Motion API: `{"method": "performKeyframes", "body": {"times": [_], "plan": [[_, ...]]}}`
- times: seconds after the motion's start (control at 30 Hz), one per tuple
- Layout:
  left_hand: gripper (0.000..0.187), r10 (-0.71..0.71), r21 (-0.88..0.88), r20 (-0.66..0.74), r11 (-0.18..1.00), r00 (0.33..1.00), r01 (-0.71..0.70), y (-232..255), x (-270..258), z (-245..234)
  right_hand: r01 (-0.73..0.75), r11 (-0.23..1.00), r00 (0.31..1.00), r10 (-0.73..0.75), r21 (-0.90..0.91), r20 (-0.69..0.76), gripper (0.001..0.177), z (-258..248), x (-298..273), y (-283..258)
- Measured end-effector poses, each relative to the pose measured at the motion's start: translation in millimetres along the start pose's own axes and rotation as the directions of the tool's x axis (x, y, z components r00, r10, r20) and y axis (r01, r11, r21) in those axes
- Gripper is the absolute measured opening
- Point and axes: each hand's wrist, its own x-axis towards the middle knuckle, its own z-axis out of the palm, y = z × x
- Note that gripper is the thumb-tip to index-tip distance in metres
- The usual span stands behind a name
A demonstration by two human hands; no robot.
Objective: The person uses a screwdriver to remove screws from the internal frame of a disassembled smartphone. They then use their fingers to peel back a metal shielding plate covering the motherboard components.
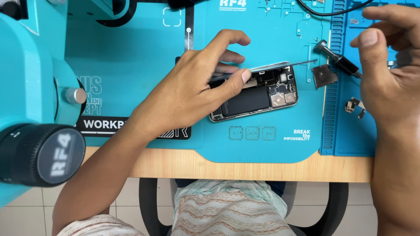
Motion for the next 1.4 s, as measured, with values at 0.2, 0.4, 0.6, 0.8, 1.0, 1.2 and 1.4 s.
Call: {"method": "performKeyframes", "body": {"times": [0.2,0.4,0.6,0.8,1.0,1.2,1.4], "plan": [[0.041,-0.033,-0.014,-0.034,0.999,0.999,0.032,-4,2,2,-0.001,0.996,0.999,-0.003,-0.085,-0.043,0.024,4,-8,12],[0.043,-0.026,0.0,-0.037,1.0,0.999,0.026,-8,2,4,0.017,0.992,1.0,-0.019,-0.122,-0.017,0.025,3,-11,20],[0.042,-0.028,0.004,0.014,1.0,1.0,0.028,-1,1,2,-0.075,0.996,0.994,0.078,-0.048,0.071,0.027,-5,-8,2],[0.047,-0.011,-0.015,0.047,1.0,0.999,0.011,-4,1,0,-0.191,0.978,0.963,0.17,0.085,0.207,0.019,8,28,-57],[0.047,0.038,-0.011,0.044,0.999,0.998,-0.037,-5,-1,-2,-0.19,0.975,0.964,0.163,0.116,0.212,0.024,14,17,-42],[0.045,0.078,0.011,0.07,0.997,0.995,-0.079,-8,-1,-3,-0.162,0.983,0.976,0.146,0.087,0.16,0.016,15,7,-31],[0.046,0.056,0.032,0.12,0.998,0.991,-0.06,-4,-4,-6,-0.067,0.997,0.993,0.062,0.039,0.1,0.014,18,-2,-26]]}}
